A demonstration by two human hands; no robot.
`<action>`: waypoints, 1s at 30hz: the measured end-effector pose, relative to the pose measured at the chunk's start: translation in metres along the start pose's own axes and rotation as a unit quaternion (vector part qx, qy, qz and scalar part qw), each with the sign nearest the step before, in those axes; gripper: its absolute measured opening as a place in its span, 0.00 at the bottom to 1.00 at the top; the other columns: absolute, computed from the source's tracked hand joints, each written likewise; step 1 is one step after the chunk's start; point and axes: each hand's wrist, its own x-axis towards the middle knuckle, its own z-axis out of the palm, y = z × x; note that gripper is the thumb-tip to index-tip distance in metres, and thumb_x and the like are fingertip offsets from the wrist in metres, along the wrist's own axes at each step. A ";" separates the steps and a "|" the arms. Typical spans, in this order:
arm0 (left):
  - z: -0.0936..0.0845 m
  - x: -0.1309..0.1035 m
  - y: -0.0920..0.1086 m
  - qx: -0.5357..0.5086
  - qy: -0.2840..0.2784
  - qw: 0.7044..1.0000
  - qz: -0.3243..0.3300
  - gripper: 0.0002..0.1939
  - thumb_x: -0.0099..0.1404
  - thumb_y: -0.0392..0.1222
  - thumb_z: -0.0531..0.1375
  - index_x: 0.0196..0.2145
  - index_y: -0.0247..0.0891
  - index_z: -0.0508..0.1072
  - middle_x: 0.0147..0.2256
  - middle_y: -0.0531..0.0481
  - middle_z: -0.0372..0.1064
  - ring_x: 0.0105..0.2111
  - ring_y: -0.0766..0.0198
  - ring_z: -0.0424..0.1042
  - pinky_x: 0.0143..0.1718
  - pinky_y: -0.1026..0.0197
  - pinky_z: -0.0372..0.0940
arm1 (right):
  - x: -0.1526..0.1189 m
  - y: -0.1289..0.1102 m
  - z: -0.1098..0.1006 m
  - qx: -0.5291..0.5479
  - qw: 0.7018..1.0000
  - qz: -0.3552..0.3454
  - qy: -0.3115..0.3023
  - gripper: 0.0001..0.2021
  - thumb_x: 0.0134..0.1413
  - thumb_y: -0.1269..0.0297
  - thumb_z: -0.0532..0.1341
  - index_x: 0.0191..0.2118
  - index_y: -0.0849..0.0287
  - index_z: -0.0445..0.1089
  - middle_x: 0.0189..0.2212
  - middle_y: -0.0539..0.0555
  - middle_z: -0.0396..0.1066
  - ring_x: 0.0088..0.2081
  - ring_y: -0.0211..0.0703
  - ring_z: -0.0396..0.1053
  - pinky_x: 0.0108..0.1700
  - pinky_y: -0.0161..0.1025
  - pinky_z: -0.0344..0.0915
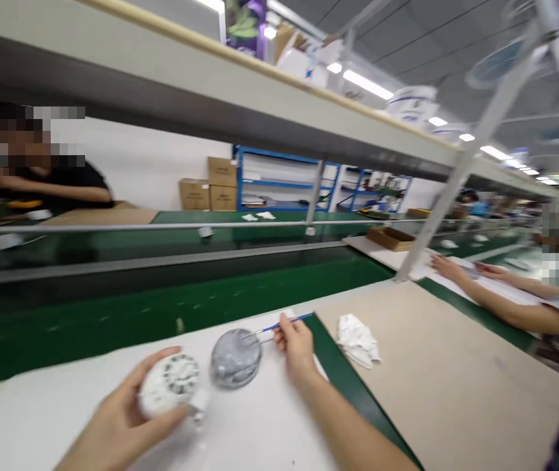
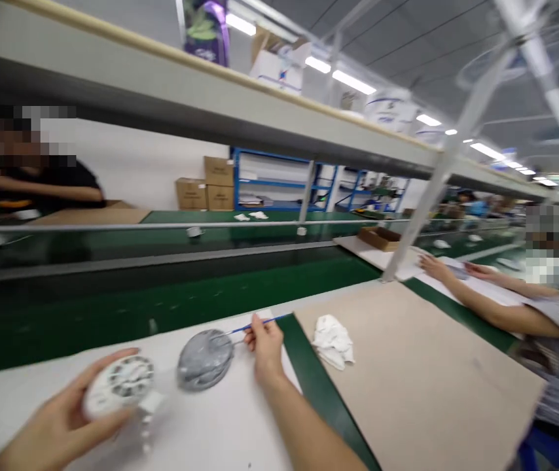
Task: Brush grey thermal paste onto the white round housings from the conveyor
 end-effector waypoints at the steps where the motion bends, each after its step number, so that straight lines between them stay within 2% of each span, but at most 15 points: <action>1: 0.005 -0.008 -0.002 -0.020 -0.018 0.999 -0.024 0.36 0.50 0.49 0.67 0.54 0.46 0.57 0.45 0.49 0.69 0.42 0.54 0.72 0.40 0.58 0.69 | -0.001 0.000 -0.002 0.001 1.000 0.010 -0.006 0.23 0.31 0.47 0.71 0.22 0.61 0.65 0.16 0.49 0.66 0.16 0.30 0.58 0.15 0.28 0.50; 4: 0.027 -0.021 -0.006 -0.055 -0.077 0.993 -0.072 0.35 0.46 0.40 0.66 0.52 0.43 0.58 0.44 0.49 0.71 0.43 0.53 0.71 0.43 0.58 0.67 | -0.003 0.000 -0.006 0.005 0.999 0.034 -0.025 0.21 0.33 0.50 0.72 0.23 0.62 0.65 0.17 0.50 0.67 0.17 0.31 0.59 0.16 0.28 0.51; 6: 0.037 -0.023 -0.006 -0.010 -0.074 0.994 -0.073 0.33 0.45 0.37 0.64 0.50 0.42 0.61 0.43 0.49 0.71 0.44 0.52 0.71 0.44 0.57 0.66 | -0.006 -0.002 -0.007 0.013 0.999 0.042 -0.030 0.20 0.33 0.53 0.72 0.24 0.62 0.66 0.18 0.51 0.68 0.18 0.31 0.59 0.16 0.28 0.51; 8: 0.040 -0.023 -0.008 0.054 -0.077 0.994 -0.057 0.31 0.46 0.36 0.63 0.49 0.43 0.62 0.44 0.49 0.70 0.45 0.52 0.69 0.46 0.55 0.65 | -0.010 -0.005 -0.007 0.022 0.998 0.046 -0.035 0.19 0.34 0.55 0.72 0.24 0.63 0.67 0.19 0.51 0.68 0.18 0.31 0.59 0.16 0.28 0.52; 14: 0.026 -0.023 -0.013 0.135 -0.105 0.985 -0.020 0.30 0.47 0.38 0.63 0.49 0.42 0.63 0.48 0.48 0.66 0.49 0.51 0.65 0.50 0.53 0.61 | -0.026 -0.011 -0.005 0.027 0.994 0.063 -0.082 0.15 0.41 0.57 0.70 0.26 0.62 0.68 0.21 0.51 0.68 0.20 0.32 0.60 0.18 0.28 0.54; 20: 0.020 -0.024 -0.008 0.124 -0.122 0.985 -0.005 0.26 0.48 0.40 0.64 0.46 0.42 0.63 0.42 0.50 0.68 0.41 0.56 0.68 0.42 0.57 0.64 | -0.055 -0.017 0.000 0.017 0.984 0.102 -0.143 0.12 0.47 0.58 0.68 0.28 0.60 0.68 0.24 0.51 0.68 0.23 0.32 0.61 0.21 0.28 0.55; 25: 0.017 -0.026 -0.005 0.150 -0.120 0.981 -0.005 0.24 0.49 0.43 0.65 0.44 0.41 0.63 0.40 0.50 0.68 0.39 0.56 0.68 0.39 0.57 0.64 | -0.070 -0.019 -0.002 0.003 0.976 0.119 -0.180 0.10 0.50 0.58 0.66 0.29 0.59 0.69 0.25 0.51 0.68 0.23 0.32 0.60 0.23 0.29 0.56; 30: 0.012 -0.025 -0.009 0.178 -0.127 0.975 0.044 0.31 0.49 0.43 0.66 0.50 0.44 0.61 0.47 0.48 0.64 0.46 0.54 0.65 0.47 0.55 0.61 | -0.076 -0.018 -0.004 -0.003 0.974 0.121 -0.194 0.10 0.51 0.58 0.65 0.29 0.59 0.69 0.26 0.52 0.69 0.23 0.32 0.59 0.23 0.29 0.55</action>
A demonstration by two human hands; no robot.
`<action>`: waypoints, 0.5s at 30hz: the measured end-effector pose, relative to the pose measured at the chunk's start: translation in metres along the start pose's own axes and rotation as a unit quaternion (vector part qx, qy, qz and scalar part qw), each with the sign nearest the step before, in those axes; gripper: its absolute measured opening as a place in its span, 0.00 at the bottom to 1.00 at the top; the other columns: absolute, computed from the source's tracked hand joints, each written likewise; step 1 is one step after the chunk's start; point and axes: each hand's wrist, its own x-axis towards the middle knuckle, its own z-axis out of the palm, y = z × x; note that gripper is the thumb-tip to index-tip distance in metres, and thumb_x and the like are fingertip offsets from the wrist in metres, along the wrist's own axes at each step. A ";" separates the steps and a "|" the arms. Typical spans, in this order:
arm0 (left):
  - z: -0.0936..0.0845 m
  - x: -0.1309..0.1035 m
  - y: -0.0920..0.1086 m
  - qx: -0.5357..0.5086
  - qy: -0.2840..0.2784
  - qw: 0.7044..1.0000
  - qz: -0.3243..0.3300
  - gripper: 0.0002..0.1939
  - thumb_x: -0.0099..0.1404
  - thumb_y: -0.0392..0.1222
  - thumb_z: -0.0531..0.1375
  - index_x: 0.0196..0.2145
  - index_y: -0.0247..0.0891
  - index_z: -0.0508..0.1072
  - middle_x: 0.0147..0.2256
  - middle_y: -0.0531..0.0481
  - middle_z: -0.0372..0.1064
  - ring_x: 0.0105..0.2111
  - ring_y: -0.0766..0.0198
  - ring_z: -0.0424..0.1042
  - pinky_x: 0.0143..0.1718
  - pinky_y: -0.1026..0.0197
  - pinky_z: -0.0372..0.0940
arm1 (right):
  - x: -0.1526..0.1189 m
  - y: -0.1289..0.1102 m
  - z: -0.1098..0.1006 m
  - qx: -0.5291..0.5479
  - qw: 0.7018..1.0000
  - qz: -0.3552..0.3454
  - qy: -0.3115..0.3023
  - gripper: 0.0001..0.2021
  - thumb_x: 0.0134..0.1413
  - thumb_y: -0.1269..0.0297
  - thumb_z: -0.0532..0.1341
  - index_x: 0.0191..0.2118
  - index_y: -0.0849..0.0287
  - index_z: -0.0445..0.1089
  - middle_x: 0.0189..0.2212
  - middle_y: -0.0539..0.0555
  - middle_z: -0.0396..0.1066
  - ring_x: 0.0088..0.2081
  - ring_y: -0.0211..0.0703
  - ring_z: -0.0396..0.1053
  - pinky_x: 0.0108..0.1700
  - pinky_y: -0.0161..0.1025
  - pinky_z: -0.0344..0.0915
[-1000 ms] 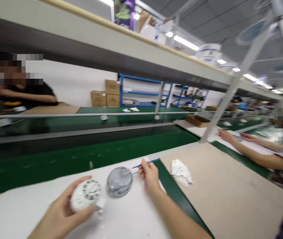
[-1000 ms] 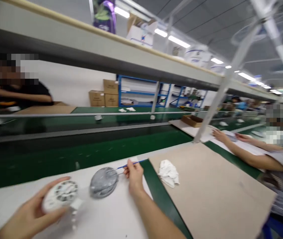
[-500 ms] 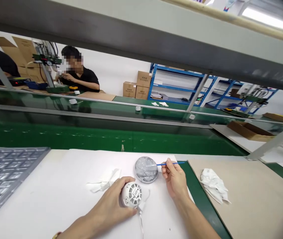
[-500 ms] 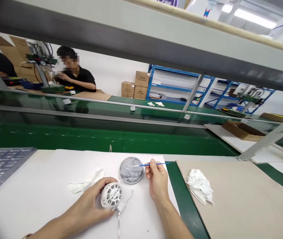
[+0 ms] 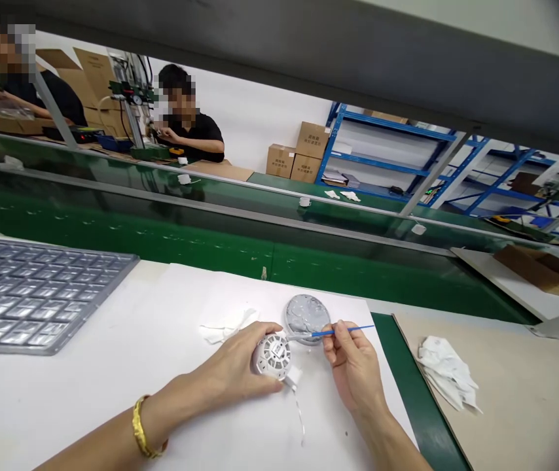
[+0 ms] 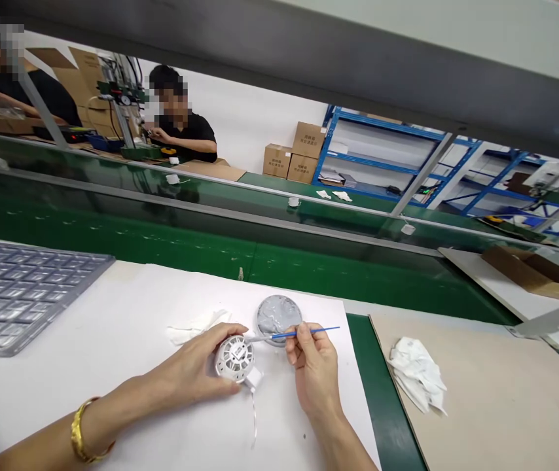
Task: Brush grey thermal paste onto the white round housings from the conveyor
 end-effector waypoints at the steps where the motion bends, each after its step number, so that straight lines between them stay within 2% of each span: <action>1: 0.000 0.000 -0.001 0.002 -0.002 1.000 0.007 0.31 0.49 0.43 0.66 0.51 0.44 0.62 0.48 0.48 0.63 0.47 0.54 0.64 0.48 0.55 0.61 | -0.001 0.000 0.000 -0.005 1.000 0.000 -0.002 0.10 0.51 0.58 0.65 0.29 0.59 0.69 0.26 0.52 0.69 0.23 0.32 0.59 0.23 0.30 0.55; 6: 0.000 0.000 -0.005 0.004 0.009 1.000 0.019 0.27 0.50 0.45 0.65 0.47 0.44 0.64 0.44 0.49 0.64 0.45 0.54 0.65 0.44 0.56 0.63 | -0.003 0.002 -0.001 -0.045 0.999 0.001 -0.020 0.11 0.50 0.56 0.65 0.30 0.59 0.69 0.24 0.52 0.69 0.21 0.33 0.58 0.24 0.32 0.56; 15: -0.001 -0.001 -0.002 -0.002 0.004 1.000 0.016 0.27 0.49 0.46 0.66 0.47 0.43 0.65 0.45 0.48 0.64 0.43 0.54 0.66 0.41 0.58 0.63 | -0.008 0.004 0.003 -0.093 0.994 -0.026 -0.044 0.11 0.52 0.56 0.63 0.30 0.58 0.68 0.26 0.53 0.70 0.22 0.35 0.61 0.27 0.34 0.58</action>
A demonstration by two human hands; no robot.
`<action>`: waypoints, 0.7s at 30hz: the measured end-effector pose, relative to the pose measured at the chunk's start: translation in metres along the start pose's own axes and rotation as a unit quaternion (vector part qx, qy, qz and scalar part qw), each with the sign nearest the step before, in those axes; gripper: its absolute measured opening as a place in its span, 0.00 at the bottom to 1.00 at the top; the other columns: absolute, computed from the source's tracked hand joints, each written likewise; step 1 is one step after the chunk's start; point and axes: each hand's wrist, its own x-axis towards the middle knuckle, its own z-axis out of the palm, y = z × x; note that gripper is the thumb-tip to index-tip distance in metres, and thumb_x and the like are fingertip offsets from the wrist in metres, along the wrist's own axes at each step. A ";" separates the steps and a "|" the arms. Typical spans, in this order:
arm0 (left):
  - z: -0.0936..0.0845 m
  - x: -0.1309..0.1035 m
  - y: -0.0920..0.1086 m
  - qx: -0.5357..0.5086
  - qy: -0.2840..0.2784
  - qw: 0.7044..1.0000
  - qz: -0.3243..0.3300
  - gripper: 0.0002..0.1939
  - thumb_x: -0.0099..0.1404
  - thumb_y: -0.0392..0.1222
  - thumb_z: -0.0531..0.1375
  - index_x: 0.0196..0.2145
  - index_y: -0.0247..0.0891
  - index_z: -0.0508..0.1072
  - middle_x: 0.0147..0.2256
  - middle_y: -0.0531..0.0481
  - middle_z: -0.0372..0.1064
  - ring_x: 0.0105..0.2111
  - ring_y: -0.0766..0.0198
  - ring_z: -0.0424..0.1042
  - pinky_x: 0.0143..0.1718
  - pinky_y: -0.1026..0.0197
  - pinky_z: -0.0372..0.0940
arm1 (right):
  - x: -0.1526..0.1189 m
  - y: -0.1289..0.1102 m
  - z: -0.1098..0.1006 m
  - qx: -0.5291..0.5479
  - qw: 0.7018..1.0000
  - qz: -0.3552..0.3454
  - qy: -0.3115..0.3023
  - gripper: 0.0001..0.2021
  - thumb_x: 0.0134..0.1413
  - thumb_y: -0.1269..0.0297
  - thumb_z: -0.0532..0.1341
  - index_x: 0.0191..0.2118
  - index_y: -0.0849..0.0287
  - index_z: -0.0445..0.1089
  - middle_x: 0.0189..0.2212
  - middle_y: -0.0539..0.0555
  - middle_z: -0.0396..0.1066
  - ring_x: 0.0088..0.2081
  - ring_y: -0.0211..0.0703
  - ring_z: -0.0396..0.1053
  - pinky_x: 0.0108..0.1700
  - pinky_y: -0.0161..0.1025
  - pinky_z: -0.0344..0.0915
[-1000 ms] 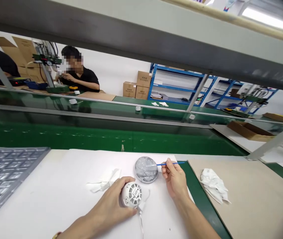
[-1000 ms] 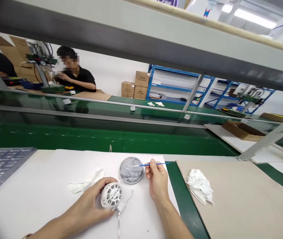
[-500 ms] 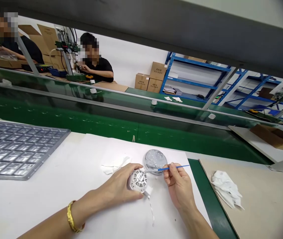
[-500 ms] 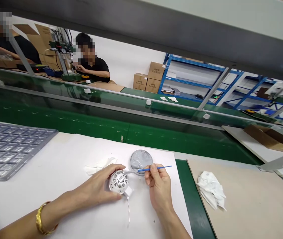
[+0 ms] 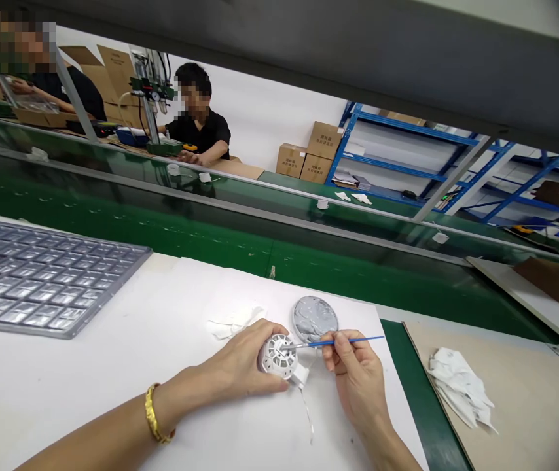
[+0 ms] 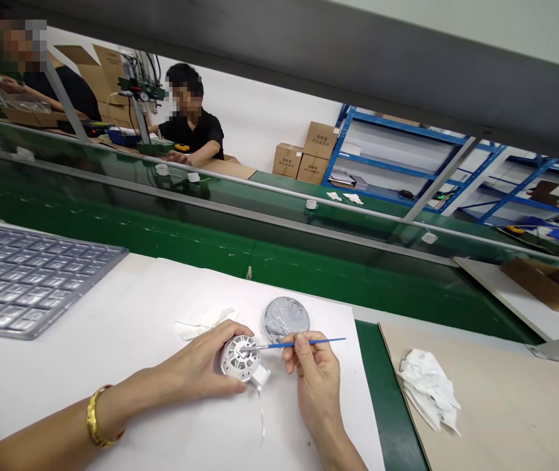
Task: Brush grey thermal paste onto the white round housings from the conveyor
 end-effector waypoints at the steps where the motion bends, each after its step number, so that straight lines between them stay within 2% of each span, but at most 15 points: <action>1: 0.000 0.000 0.000 -0.001 -0.002 1.000 0.001 0.27 0.49 0.46 0.66 0.47 0.43 0.65 0.45 0.48 0.64 0.43 0.54 0.66 0.41 0.58 0.63 | 0.000 0.000 0.000 -0.005 1.000 -0.001 -0.003 0.10 0.52 0.56 0.63 0.30 0.58 0.68 0.26 0.53 0.70 0.22 0.36 0.61 0.27 0.35 0.59; 11: 0.002 0.001 -0.003 -0.001 0.001 1.000 0.000 0.27 0.49 0.46 0.66 0.47 0.43 0.65 0.44 0.49 0.64 0.43 0.55 0.66 0.40 0.58 0.63 | 0.001 0.002 -0.005 -0.044 0.999 -0.027 -0.017 0.10 0.53 0.57 0.63 0.31 0.58 0.69 0.30 0.55 0.71 0.24 0.38 0.64 0.30 0.38 0.62; 16: 0.000 0.000 -0.001 0.000 -0.003 1.000 -0.003 0.27 0.49 0.46 0.66 0.47 0.43 0.66 0.44 0.49 0.64 0.43 0.55 0.66 0.40 0.58 0.63 | -0.002 -0.001 -0.006 -0.077 0.994 -0.079 -0.026 0.09 0.53 0.58 0.62 0.32 0.58 0.69 0.32 0.57 0.72 0.26 0.42 0.67 0.29 0.41 0.64; 21: -0.001 -0.001 0.000 0.000 0.000 1.000 -0.002 0.25 0.49 0.45 0.66 0.45 0.43 0.66 0.41 0.50 0.65 0.41 0.55 0.66 0.39 0.59 0.63 | -0.007 -0.007 -0.002 -0.104 0.985 -0.137 -0.014 0.07 0.54 0.60 0.61 0.32 0.57 0.69 0.32 0.56 0.71 0.25 0.41 0.67 0.29 0.41 0.64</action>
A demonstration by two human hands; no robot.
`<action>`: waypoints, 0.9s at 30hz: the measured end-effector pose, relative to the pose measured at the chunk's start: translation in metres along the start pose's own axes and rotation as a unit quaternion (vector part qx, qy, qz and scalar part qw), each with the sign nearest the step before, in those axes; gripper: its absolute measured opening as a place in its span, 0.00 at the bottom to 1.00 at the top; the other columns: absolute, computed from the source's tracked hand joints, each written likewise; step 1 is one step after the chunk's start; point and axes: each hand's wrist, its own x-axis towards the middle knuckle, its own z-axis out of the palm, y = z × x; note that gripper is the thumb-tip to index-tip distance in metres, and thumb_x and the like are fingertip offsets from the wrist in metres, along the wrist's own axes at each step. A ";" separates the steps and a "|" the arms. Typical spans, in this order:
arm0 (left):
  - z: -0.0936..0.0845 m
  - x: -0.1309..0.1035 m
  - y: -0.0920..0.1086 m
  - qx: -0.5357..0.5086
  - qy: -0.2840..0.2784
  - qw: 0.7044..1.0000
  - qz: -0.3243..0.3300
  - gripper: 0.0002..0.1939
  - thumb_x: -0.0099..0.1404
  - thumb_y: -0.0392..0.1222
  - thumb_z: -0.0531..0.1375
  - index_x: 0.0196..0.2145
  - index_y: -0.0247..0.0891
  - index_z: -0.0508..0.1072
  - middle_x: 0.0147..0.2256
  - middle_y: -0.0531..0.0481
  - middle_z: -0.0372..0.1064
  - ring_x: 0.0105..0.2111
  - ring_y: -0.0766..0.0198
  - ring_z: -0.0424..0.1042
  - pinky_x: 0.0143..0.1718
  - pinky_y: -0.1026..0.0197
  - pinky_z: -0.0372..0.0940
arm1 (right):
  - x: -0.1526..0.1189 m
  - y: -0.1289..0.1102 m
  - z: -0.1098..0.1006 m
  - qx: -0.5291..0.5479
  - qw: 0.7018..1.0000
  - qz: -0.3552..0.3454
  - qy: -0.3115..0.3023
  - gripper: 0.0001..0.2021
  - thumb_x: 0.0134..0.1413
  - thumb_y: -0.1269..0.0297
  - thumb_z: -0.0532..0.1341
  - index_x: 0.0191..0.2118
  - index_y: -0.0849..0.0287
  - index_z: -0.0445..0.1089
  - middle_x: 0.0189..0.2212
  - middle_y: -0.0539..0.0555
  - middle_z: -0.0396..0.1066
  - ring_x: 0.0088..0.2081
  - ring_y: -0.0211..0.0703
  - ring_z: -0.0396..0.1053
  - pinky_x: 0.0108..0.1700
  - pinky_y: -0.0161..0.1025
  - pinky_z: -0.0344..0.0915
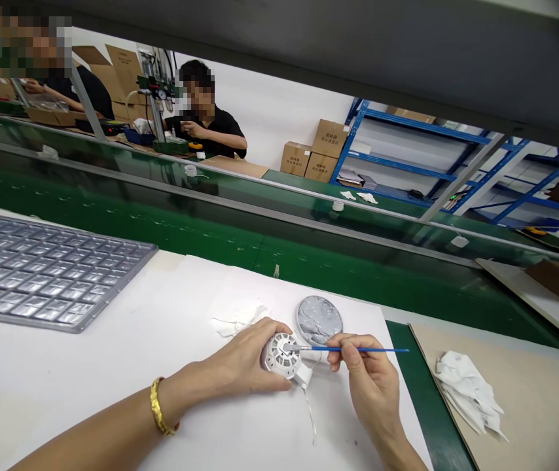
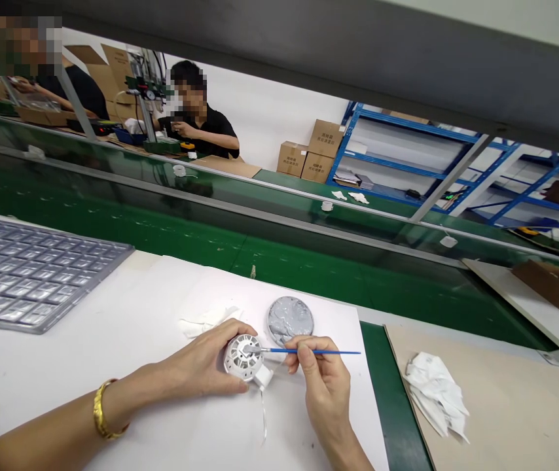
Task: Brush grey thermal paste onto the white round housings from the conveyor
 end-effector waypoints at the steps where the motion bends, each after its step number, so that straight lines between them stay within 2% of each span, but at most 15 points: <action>1: 0.001 0.000 -0.001 0.000 0.004 1.000 0.000 0.26 0.48 0.44 0.66 0.45 0.43 0.66 0.41 0.50 0.65 0.41 0.56 0.66 0.38 0.60 0.63 | 0.000 -0.001 0.000 -0.002 1.000 -0.008 0.001 0.06 0.55 0.61 0.61 0.32 0.57 0.69 0.32 0.56 0.71 0.25 0.41 0.67 0.29 0.41 0.64; 5: 0.003 0.000 -0.004 -0.003 0.008 1.000 0.002 0.26 0.48 0.44 0.66 0.46 0.44 0.66 0.42 0.50 0.65 0.41 0.56 0.66 0.38 0.60 0.63 | 0.002 -0.001 -0.003 0.006 1.000 -0.020 -0.012 0.06 0.55 0.61 0.60 0.32 0.57 0.69 0.31 0.56 0.71 0.25 0.41 0.67 0.28 0.42 0.64; 9: 0.003 0.000 -0.005 -0.001 0.010 1.000 0.010 0.26 0.48 0.45 0.66 0.46 0.44 0.65 0.41 0.51 0.65 0.41 0.56 0.66 0.38 0.60 0.63 | 0.002 0.000 -0.006 0.020 1.000 -0.008 0.016 0.05 0.56 0.62 0.60 0.33 0.57 0.69 0.32 0.56 0.71 0.25 0.41 0.67 0.29 0.42 0.64; 14: 0.003 0.001 -0.003 0.000 0.006 1.000 0.006 0.26 0.48 0.45 0.66 0.46 0.44 0.66 0.41 0.50 0.65 0.40 0.56 0.66 0.37 0.60 0.63 | 0.003 0.002 -0.007 0.037 0.999 0.008 0.007 0.06 0.55 0.60 0.61 0.32 0.57 0.69 0.32 0.56 0.71 0.25 0.42 0.67 0.28 0.42 0.64; 20: 0.005 0.001 -0.010 -0.005 0.014 0.999 0.032 0.27 0.47 0.44 0.68 0.46 0.44 0.66 0.43 0.50 0.65 0.42 0.55 0.67 0.40 0.59 0.63 | 0.005 0.003 -0.004 0.109 0.990 0.081 0.045 0.07 0.51 0.58 0.64 0.31 0.55 0.69 0.30 0.54 0.70 0.25 0.38 0.64 0.29 0.39 0.63; 23: 0.001 -0.004 -0.008 -0.007 0.024 0.998 0.051 0.32 0.44 0.47 0.70 0.47 0.44 0.67 0.44 0.49 0.65 0.44 0.54 0.66 0.44 0.57 0.63 | 0.011 0.011 -0.024 0.127 0.980 0.133 0.075 0.09 0.45 0.57 0.67 0.29 0.55 0.69 0.30 0.54 0.68 0.24 0.38 0.62 0.25 0.38 0.61; 24: -0.002 -0.006 -0.007 -0.011 0.027 0.998 0.054 0.33 0.44 0.47 0.70 0.48 0.45 0.67 0.44 0.49 0.66 0.44 0.54 0.67 0.45 0.56 0.64 | 0.016 0.019 -0.035 0.120 0.978 0.156 0.063 0.10 0.44 0.56 0.67 0.29 0.55 0.70 0.30 0.56 0.68 0.25 0.40 0.62 0.23 0.39 0.60; 25: -0.007 -0.008 -0.005 -0.017 0.036 0.998 0.054 0.34 0.43 0.48 0.71 0.48 0.45 0.66 0.44 0.49 0.66 0.44 0.54 0.67 0.45 0.56 0.64 | 0.025 0.029 -0.047 0.112 0.979 0.163 0.054 0.10 0.42 0.56 0.67 0.29 0.54 0.70 0.30 0.58 0.68 0.24 0.42 0.62 0.21 0.40 0.58; 27: -0.023 -0.012 -0.004 -0.027 0.084 0.995 0.049 0.34 0.43 0.48 0.71 0.49 0.46 0.66 0.45 0.49 0.66 0.44 0.56 0.67 0.44 0.58 0.66 | 0.047 0.056 -0.067 0.098 0.983 0.152 0.044 0.11 0.40 0.52 0.66 0.25 0.51 0.68 0.24 0.58 0.64 0.19 0.41 0.56 0.15 0.40 0.47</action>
